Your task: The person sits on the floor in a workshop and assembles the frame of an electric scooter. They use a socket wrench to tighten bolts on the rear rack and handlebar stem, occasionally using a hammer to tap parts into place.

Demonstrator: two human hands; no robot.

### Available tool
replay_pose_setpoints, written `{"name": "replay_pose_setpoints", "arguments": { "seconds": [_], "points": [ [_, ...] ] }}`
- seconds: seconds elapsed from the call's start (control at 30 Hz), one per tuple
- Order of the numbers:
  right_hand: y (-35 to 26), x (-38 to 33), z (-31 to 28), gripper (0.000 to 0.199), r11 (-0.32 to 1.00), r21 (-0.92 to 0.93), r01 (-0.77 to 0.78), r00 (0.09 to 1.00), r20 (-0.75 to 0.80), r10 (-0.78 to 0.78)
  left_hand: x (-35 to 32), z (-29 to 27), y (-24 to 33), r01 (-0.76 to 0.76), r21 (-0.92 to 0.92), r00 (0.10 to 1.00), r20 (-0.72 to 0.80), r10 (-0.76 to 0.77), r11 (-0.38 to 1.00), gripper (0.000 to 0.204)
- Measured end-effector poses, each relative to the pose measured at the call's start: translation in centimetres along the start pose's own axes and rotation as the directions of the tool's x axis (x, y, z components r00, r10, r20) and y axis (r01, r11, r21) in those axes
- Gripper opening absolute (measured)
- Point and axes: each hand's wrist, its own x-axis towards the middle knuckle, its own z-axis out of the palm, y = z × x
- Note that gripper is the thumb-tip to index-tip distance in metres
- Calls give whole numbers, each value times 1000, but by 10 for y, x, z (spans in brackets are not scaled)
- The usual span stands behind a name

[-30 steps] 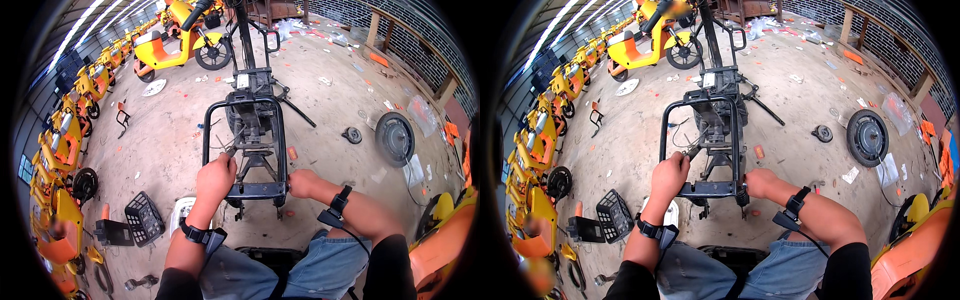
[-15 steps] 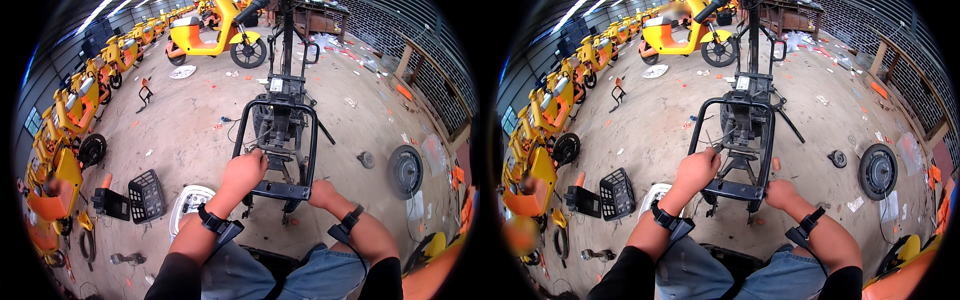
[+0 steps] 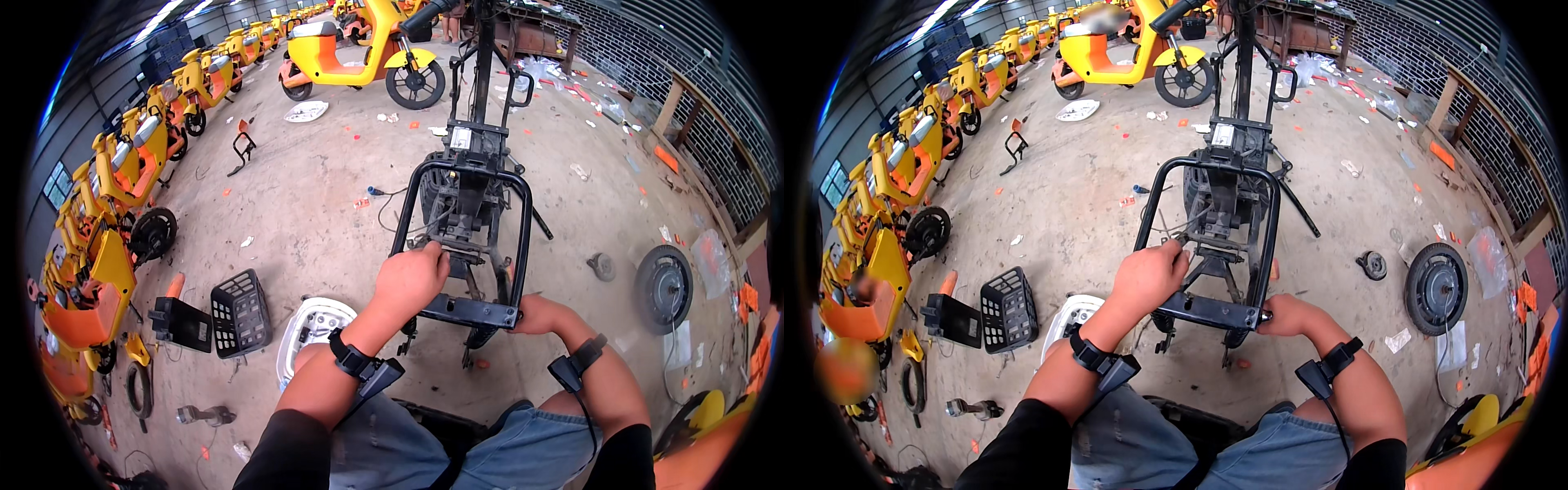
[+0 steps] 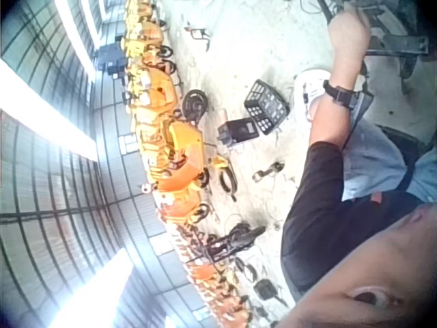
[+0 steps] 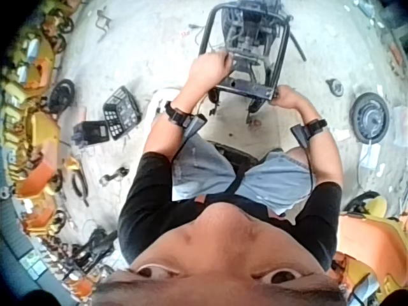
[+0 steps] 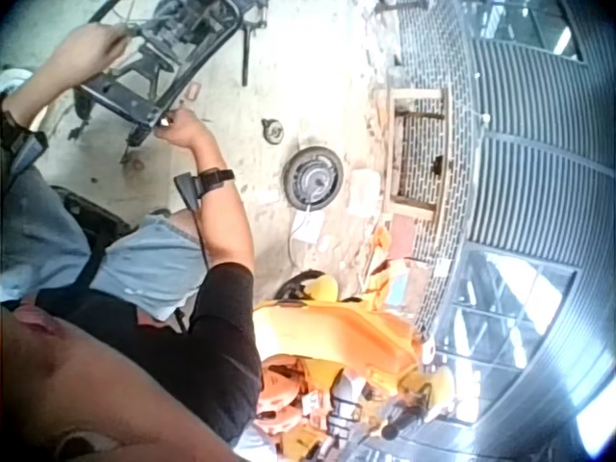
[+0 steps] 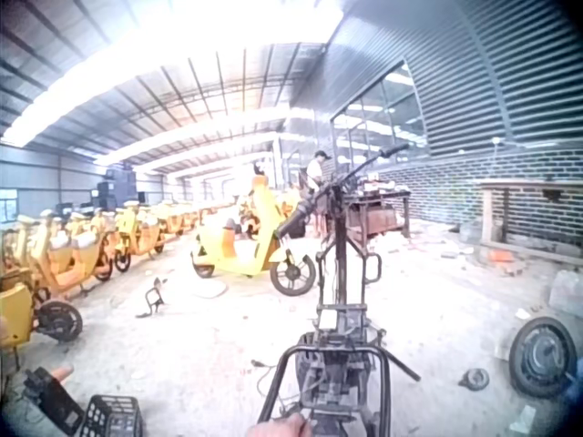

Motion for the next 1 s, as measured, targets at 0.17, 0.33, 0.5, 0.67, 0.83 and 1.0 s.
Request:
{"name": "replay_pose_setpoints", "arguments": {
  "seconds": [0.17,0.33,0.5,0.67,0.83,1.0],
  "points": [
    [-3,1,-9,37,1000,14,8,1000,30,-8,0,-2,1,3,-5,1000,8,-3,1000,29],
    [33,12,9,31,984,83,158,988,-12,-157,3,-4,7,0,-23,1000,22,0,1000,28],
    [-22,-8,-17,29,921,372,-112,981,191,42,0,-3,0,7,-13,1000,15,-7,1000,28],
    [-26,-10,-23,28,917,354,-181,953,294,75,1,-6,4,-16,10,999,39,16,1000,29],
    [-1,-1,-19,29,853,472,-220,918,396,17,2,-3,3,10,-9,999,48,-9,1000,28],
    [-9,-11,-30,28,827,528,-195,933,360,-10,1,-5,4,21,-18,999,38,-20,1000,28]
  ]
}}
